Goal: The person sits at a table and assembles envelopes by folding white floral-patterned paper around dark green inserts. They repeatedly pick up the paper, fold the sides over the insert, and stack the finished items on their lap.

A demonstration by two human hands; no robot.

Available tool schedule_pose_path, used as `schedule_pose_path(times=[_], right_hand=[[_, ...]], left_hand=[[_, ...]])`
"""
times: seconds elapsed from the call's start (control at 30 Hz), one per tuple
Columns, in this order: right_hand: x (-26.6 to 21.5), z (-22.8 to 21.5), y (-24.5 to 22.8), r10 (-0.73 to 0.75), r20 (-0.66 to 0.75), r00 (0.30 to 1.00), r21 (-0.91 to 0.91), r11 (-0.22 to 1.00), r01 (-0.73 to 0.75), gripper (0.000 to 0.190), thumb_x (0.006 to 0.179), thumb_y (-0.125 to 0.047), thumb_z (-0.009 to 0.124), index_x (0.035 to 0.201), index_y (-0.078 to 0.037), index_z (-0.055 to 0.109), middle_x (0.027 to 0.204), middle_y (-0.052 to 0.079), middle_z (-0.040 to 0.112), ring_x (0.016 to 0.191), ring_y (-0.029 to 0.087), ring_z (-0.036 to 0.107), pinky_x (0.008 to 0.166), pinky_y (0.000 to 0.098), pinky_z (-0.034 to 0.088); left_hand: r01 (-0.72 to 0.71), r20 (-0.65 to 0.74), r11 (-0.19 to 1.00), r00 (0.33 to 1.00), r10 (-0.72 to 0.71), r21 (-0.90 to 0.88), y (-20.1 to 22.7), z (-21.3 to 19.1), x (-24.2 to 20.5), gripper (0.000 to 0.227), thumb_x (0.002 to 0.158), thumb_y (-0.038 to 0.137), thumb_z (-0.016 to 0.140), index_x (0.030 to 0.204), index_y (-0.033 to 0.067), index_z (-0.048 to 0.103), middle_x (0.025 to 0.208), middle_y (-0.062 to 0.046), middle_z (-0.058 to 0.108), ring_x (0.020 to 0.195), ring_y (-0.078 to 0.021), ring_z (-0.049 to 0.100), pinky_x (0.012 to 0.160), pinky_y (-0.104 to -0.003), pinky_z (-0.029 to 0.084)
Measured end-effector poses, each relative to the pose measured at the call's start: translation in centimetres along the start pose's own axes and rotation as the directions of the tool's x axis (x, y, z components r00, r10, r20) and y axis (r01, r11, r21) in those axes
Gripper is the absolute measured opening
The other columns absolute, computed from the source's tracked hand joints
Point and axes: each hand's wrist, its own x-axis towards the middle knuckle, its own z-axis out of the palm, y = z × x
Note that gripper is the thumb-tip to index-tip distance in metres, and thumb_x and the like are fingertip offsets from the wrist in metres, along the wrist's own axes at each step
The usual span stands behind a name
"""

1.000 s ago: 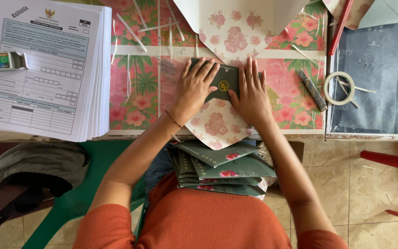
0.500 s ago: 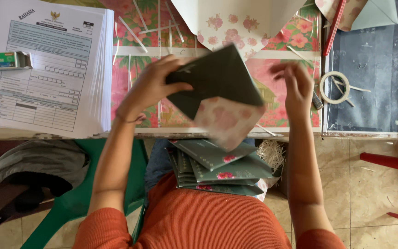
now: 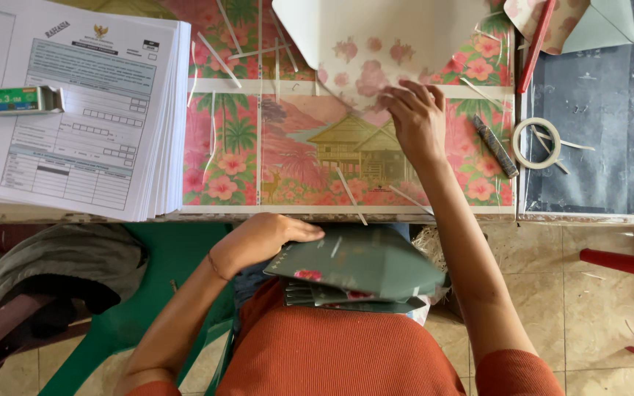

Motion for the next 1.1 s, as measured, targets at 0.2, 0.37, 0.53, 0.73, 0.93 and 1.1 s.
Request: schedule_pose_path(times=[0.2, 0.37, 0.53, 0.73, 0.93, 1.1], right_hand=[[-3.1, -5.9, -4.1, 0.006, 0.299, 0.954, 0.381, 0.916, -0.125, 0.01, 0.109, -0.018, 0.07, 0.11, -0.012, 0.078, 0.148, 0.01, 0.072, 0.137, 0.038, 0.066, 0.107, 0.052, 0.054], [-2.5, -12.6, -6.4, -0.132, 0.57, 0.811, 0.706, 0.583, -0.402, 0.05, 0.088, -0.032, 0.086, 0.128, -0.004, 0.077, 0.145, 0.024, 0.072, 0.132, 0.052, 0.067, 0.102, 0.0648, 0.055], [-5.4, -5.0, -0.5, 0.239, 0.298, 0.924, 0.275, 0.906, -0.322, 0.044, 0.101, -0.021, 0.081, 0.138, 0.0, 0.073, 0.133, 0.019, 0.07, 0.115, 0.04, 0.07, 0.093, 0.0493, 0.06], [-5.1, -1.2, 2.1, 0.508, 0.181, 0.842, 0.333, 0.774, -0.539, 0.049, 0.093, -0.007, 0.088, 0.14, -0.004, 0.076, 0.119, 0.014, 0.061, 0.091, 0.032, 0.072, 0.072, 0.0381, 0.065], [-3.8, -1.4, 3.9, 0.56, 0.325, 0.762, 0.316, 0.695, -0.646, 0.042, 0.09, -0.014, 0.092, 0.13, -0.018, 0.078, 0.108, 0.004, 0.061, 0.081, 0.023, 0.072, 0.068, 0.0355, 0.062], [-4.9, -1.3, 3.5, 0.488, 0.352, 0.799, 0.207, 0.792, -0.575, 0.035, 0.091, -0.013, 0.09, 0.123, -0.014, 0.077, 0.099, 0.005, 0.061, 0.075, 0.029, 0.073, 0.068, 0.0457, 0.061]], left_hand=[[0.105, -0.276, 0.881, 0.961, 0.03, 0.462, 1.1, -3.3, 1.5, 0.048, 0.095, -0.009, 0.054, 0.111, 0.0264, 0.083, 0.115, 0.008, 0.076, 0.104, -0.0233, 0.073, 0.091, -0.039, 0.06], [0.252, -0.554, 0.751, 0.813, 0.178, 0.611, -1.7, -3.9, 7.2, 0.032, 0.097, -0.001, 0.066, 0.116, 0.0203, 0.08, 0.121, 0.002, 0.069, 0.111, -0.0188, 0.069, 0.086, -0.033, 0.059], [0.567, -0.74, 0.567, 0.663, 0.116, 0.597, -4.5, -6.5, 13.0, 0.037, 0.09, 0.011, 0.081, 0.125, 0.0053, 0.072, 0.111, -0.008, 0.061, 0.097, -0.0262, 0.063, 0.074, -0.04, 0.057], [0.599, -0.837, 0.654, 0.537, 0.1, 0.462, -6.6, -6.6, 13.3, 0.044, 0.091, 0.013, 0.085, 0.129, 0.0036, 0.065, 0.113, -0.009, 0.056, 0.095, -0.0286, 0.059, 0.081, -0.043, 0.054], [0.542, -0.828, 0.691, 0.54, 0.151, 0.479, -6.8, -7.0, 13.2, 0.039, 0.094, 0.011, 0.082, 0.129, 0.0063, 0.064, 0.113, -0.008, 0.054, 0.093, -0.0273, 0.058, 0.083, -0.043, 0.054], [0.58, -0.781, 0.573, 0.596, 0.186, 0.579, -7.5, -7.1, 13.2, 0.03, 0.094, 0.015, 0.08, 0.118, 0.0075, 0.063, 0.109, -0.005, 0.054, 0.093, -0.0232, 0.059, 0.082, -0.041, 0.054]])
